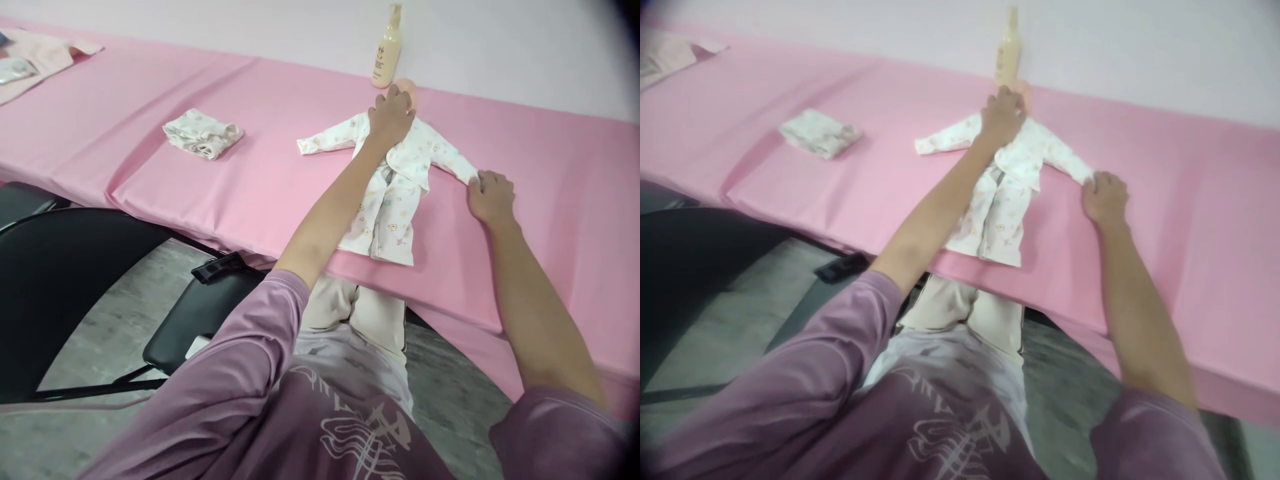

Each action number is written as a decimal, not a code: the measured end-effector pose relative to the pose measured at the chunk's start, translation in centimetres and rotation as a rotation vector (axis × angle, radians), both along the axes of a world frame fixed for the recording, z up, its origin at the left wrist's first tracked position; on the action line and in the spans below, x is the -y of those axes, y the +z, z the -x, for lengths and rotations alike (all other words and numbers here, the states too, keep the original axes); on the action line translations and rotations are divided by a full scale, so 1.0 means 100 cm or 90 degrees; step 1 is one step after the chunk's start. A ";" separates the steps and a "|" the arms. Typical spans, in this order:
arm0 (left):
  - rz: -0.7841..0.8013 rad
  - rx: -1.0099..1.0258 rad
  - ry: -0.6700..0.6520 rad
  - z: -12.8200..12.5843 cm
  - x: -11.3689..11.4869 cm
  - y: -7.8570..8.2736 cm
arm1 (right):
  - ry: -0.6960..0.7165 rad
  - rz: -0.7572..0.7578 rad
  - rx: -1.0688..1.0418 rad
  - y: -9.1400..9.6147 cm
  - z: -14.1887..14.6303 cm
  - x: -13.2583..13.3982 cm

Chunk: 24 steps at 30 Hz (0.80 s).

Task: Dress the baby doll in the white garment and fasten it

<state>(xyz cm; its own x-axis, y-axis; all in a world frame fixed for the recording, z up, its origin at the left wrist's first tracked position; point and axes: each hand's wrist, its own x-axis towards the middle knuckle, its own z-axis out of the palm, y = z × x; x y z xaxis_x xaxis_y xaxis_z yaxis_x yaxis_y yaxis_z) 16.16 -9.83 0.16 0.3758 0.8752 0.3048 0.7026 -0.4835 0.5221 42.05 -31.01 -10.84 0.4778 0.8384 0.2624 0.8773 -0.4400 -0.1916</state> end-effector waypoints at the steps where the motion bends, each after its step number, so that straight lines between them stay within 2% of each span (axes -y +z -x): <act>1: 0.000 0.002 0.007 0.000 0.001 -0.001 | -0.002 0.000 0.000 0.000 0.000 0.000; 9: 0.002 0.008 0.053 0.003 0.003 -0.008 | -0.019 0.001 -0.019 0.005 0.007 0.003; 17: 0.089 0.076 0.068 -0.003 -0.022 -0.004 | -0.023 -0.002 -0.017 0.006 0.007 0.003; 24: 0.144 0.135 0.078 -0.005 -0.034 -0.006 | -0.030 0.007 -0.018 0.006 0.008 0.002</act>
